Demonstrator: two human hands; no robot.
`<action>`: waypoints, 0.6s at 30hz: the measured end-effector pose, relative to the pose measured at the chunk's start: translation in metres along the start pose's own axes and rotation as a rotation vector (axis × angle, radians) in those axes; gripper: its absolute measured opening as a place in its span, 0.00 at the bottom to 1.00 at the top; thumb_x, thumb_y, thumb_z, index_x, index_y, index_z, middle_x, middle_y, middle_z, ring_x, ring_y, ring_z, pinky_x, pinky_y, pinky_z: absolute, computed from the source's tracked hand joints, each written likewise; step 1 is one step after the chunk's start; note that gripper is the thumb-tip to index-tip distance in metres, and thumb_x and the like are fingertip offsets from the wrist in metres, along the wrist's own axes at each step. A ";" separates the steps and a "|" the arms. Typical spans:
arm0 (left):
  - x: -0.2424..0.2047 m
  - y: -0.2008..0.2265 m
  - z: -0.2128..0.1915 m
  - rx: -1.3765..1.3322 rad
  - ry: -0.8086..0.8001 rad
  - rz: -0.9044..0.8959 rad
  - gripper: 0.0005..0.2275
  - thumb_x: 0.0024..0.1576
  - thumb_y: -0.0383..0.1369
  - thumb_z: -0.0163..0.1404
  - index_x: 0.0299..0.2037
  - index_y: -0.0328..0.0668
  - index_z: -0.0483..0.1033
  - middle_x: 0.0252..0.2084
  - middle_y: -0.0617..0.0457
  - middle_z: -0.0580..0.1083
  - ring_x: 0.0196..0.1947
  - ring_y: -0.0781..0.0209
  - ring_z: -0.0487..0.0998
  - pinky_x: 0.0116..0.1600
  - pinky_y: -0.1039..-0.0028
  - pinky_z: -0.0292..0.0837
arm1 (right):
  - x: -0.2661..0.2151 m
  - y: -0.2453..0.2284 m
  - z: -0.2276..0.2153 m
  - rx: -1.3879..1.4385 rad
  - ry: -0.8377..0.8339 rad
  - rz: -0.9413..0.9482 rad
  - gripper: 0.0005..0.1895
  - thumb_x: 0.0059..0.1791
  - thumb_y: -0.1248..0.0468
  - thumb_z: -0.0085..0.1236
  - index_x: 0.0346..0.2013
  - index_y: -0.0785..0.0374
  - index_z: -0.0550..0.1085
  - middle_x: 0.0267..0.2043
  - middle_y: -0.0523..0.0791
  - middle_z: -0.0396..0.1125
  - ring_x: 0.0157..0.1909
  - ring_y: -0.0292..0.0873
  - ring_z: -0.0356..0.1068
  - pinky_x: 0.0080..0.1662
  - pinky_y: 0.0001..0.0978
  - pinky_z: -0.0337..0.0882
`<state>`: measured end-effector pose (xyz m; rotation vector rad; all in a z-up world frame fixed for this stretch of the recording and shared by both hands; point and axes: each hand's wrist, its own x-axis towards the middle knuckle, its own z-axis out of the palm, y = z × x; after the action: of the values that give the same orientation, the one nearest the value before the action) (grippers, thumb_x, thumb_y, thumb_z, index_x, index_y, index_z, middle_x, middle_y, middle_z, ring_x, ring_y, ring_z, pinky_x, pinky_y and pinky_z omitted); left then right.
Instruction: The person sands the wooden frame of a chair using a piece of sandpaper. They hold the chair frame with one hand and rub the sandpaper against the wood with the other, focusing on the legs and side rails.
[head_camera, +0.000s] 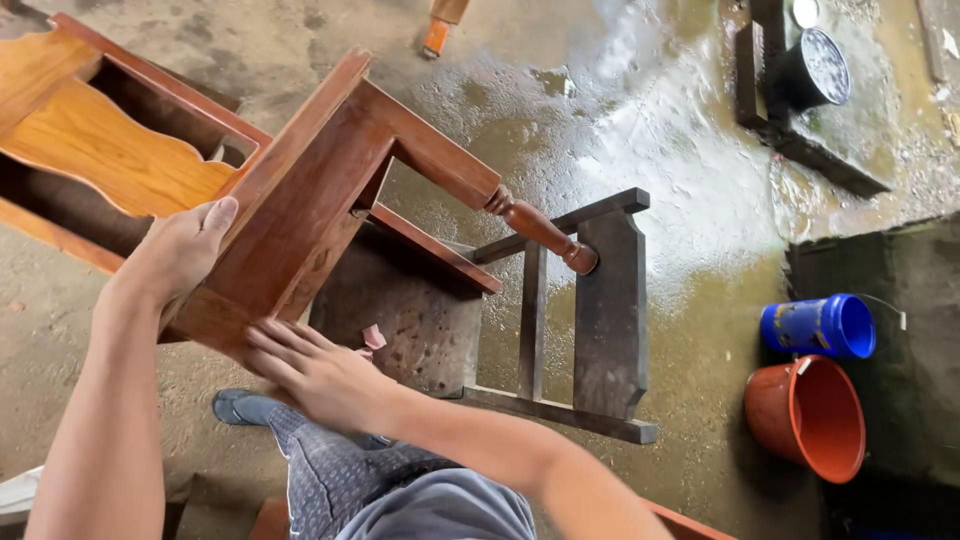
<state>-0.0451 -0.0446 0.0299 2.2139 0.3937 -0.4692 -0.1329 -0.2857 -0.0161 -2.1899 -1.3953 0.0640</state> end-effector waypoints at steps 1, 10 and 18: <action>-0.003 0.006 -0.002 -0.015 -0.014 -0.034 0.25 0.71 0.54 0.25 0.50 0.41 0.66 0.48 0.36 0.70 0.57 0.36 0.61 0.63 0.52 0.52 | -0.025 -0.005 -0.025 0.034 -0.037 -0.039 0.24 0.60 0.59 0.44 0.69 0.67 0.61 0.74 0.56 0.57 0.78 0.59 0.58 0.77 0.53 0.57; -0.007 0.018 -0.008 -0.025 -0.020 -0.082 0.31 0.68 0.55 0.24 0.65 0.42 0.70 0.61 0.31 0.72 0.67 0.32 0.64 0.69 0.48 0.52 | 0.008 0.006 -0.007 -0.034 -0.185 -0.033 0.27 0.62 0.59 0.34 0.76 0.61 0.53 0.78 0.53 0.54 0.82 0.57 0.52 0.80 0.52 0.50; -0.003 0.009 -0.003 0.001 0.006 0.010 0.27 0.66 0.54 0.33 0.65 0.46 0.73 0.59 0.32 0.74 0.67 0.31 0.65 0.71 0.54 0.49 | -0.009 0.000 -0.032 -0.098 -0.273 -0.037 0.27 0.60 0.64 0.37 0.75 0.62 0.54 0.80 0.52 0.50 0.84 0.53 0.45 0.83 0.52 0.42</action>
<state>-0.0434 -0.0482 0.0396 2.2179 0.3852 -0.4573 -0.1268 -0.3064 0.0089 -2.3016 -1.6163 0.2970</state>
